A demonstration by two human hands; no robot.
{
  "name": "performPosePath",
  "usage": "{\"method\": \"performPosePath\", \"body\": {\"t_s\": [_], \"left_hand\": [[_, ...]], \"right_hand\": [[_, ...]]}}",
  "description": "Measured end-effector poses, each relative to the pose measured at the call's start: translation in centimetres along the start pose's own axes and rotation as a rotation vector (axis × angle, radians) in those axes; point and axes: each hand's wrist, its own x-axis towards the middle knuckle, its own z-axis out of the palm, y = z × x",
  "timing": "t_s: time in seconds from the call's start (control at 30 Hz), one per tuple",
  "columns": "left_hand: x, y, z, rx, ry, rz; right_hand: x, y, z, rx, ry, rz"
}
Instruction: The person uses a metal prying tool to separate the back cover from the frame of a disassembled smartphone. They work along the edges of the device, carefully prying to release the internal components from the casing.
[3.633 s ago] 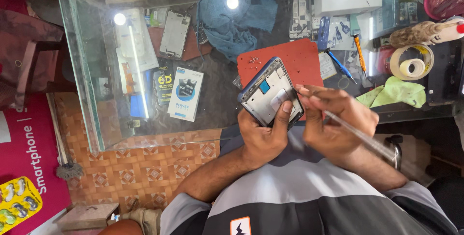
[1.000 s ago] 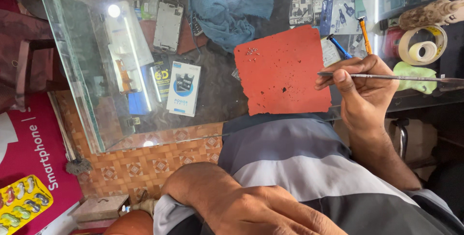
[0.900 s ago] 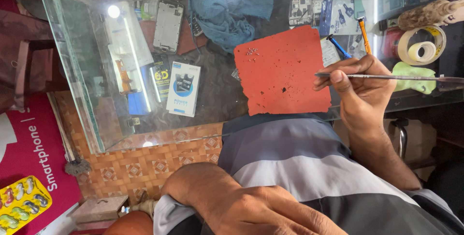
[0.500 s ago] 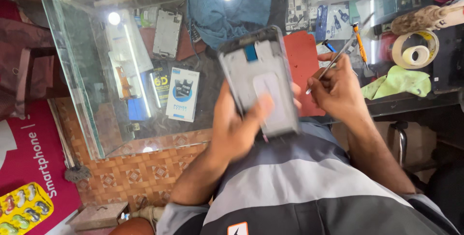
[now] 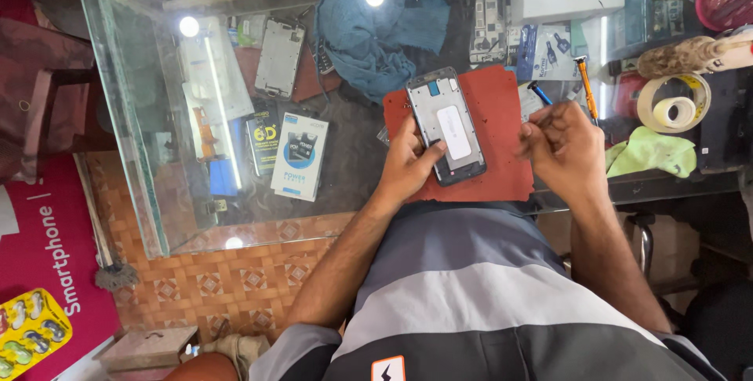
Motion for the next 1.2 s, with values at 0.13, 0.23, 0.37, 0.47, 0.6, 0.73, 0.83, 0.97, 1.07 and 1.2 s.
{"method": "performPosePath", "body": {"t_s": [0.13,0.23,0.37,0.47,0.6,0.73,0.83,0.97,1.07,1.2], "left_hand": [[-0.4,1.2,0.3,0.014,-0.001,0.016],[-0.7,3.0,0.9,-0.003,-0.014,0.033],[-1.0,4.7,1.4,0.03,-0.013,0.025],[-1.4,5.2,1.6,0.043,-0.011,0.03],[-1.4,5.1,2.4,0.035,0.015,0.066],[-1.5,4.9,2.8,0.12,0.051,0.101],[-1.9,5.1,3.0,0.116,0.081,0.077],[-2.1,5.5,3.3,0.097,0.057,0.128],[-2.2,6.1,3.6,0.066,0.016,0.12],[-2.6,6.6,3.7,0.053,-0.023,0.116]], "right_hand": [[-0.6,-0.4,0.4,0.217,-0.015,-0.172],[-1.1,-1.3,0.5,0.279,0.013,-0.196],[-1.3,-1.8,0.5,0.274,0.018,-0.202],[-1.4,-1.6,0.4,0.299,0.015,-0.191],[-1.4,-1.4,0.2,0.293,0.021,-0.166],[-1.6,-1.3,0.1,0.27,0.022,-0.152],[-1.9,-1.2,0.3,0.265,0.023,-0.146],[-2.1,-1.2,0.5,0.269,0.024,-0.135],[-2.1,-1.3,0.5,0.223,0.031,-0.123],[-2.1,-1.2,0.4,0.234,0.028,-0.115]]}}
